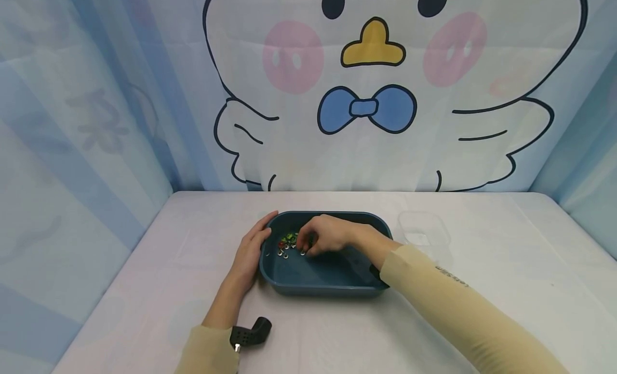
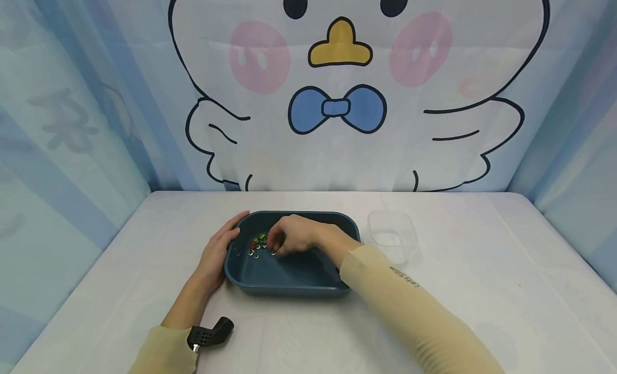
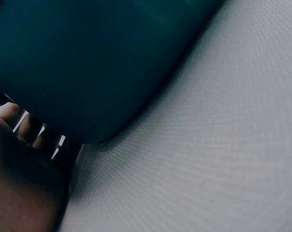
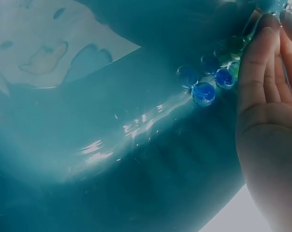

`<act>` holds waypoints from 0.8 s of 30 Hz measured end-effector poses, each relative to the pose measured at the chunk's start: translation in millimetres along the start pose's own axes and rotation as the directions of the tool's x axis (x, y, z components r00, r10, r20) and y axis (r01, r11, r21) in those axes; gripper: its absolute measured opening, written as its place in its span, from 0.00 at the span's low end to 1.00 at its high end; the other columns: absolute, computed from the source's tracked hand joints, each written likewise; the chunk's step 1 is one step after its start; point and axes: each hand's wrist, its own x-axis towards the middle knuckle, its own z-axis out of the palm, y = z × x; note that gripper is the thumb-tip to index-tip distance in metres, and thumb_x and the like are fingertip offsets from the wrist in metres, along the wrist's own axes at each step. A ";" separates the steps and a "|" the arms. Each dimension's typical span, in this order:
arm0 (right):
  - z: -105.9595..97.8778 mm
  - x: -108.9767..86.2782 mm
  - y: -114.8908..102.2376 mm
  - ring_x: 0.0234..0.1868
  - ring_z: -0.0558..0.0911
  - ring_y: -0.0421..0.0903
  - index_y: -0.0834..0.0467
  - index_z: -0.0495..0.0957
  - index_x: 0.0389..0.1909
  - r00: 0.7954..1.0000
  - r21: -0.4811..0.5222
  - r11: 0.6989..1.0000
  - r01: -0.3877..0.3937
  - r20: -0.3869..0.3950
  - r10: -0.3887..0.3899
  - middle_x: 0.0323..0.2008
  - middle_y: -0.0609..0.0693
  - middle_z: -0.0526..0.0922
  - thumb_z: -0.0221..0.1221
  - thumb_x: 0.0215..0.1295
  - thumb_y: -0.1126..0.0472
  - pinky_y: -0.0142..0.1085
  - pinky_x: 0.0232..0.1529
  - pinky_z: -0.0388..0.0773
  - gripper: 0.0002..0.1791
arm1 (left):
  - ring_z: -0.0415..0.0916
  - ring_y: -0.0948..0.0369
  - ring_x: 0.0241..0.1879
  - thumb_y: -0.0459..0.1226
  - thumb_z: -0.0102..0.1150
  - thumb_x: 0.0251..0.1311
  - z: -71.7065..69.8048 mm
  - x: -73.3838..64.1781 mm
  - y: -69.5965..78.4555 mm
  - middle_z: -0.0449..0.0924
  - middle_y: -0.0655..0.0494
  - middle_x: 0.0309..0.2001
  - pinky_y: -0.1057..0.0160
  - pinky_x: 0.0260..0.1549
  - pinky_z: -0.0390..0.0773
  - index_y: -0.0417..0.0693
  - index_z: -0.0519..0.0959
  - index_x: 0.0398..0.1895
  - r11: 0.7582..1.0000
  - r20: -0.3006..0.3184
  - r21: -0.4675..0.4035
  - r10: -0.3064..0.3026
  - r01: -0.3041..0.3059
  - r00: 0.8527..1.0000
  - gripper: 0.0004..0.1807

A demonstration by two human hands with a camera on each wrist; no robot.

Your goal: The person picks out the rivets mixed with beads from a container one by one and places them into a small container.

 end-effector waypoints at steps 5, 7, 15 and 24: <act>1.9 1.2 0.9 0.35 0.80 0.35 0.59 0.85 0.45 1.000 -0.012 1.000 0.006 0.007 -0.006 0.35 0.43 0.83 0.67 0.63 0.67 0.29 0.41 0.78 0.09 | 0.50 0.54 0.76 0.39 0.35 0.78 0.5 0.4 0.6 0.60 0.54 0.76 0.45 0.73 0.46 0.53 0.66 0.75 1.000 0.001 0.000 -0.004 0.004 1.000 0.26; 3.0 1.8 1.4 0.35 0.79 0.35 0.59 0.85 0.44 1.000 -0.015 1.000 0.005 0.009 -0.005 0.34 0.43 0.83 0.67 0.63 0.66 0.29 0.41 0.78 0.09 | 0.50 0.54 0.76 0.39 0.35 0.78 0.7 0.5 0.8 0.60 0.54 0.76 0.45 0.73 0.46 0.54 0.66 0.75 1.000 0.000 0.000 -0.008 0.008 1.000 0.26; 4.7 4.1 0.3 0.33 0.78 0.35 0.59 0.86 0.41 1.000 -0.022 1.000 0.000 0.009 0.000 0.31 0.41 0.82 0.67 0.64 0.66 0.28 0.39 0.77 0.06 | 0.51 0.53 0.76 0.39 0.35 0.77 0.9 0.4 0.4 0.60 0.54 0.76 0.45 0.73 0.46 0.54 0.67 0.75 1.000 -0.005 0.002 -0.017 0.017 1.000 0.26; 6.7 5.7 0.5 0.32 0.79 0.35 0.57 0.87 0.37 1.000 -0.044 0.999 0.012 0.005 -0.012 0.31 0.41 0.83 0.67 0.64 0.66 0.28 0.38 0.78 0.03 | 0.51 0.54 0.76 0.39 0.35 0.77 0.8 -0.8 0.7 0.60 0.53 0.76 0.46 0.73 0.46 0.53 0.67 0.75 1.000 0.001 -0.007 -0.011 0.011 1.000 0.26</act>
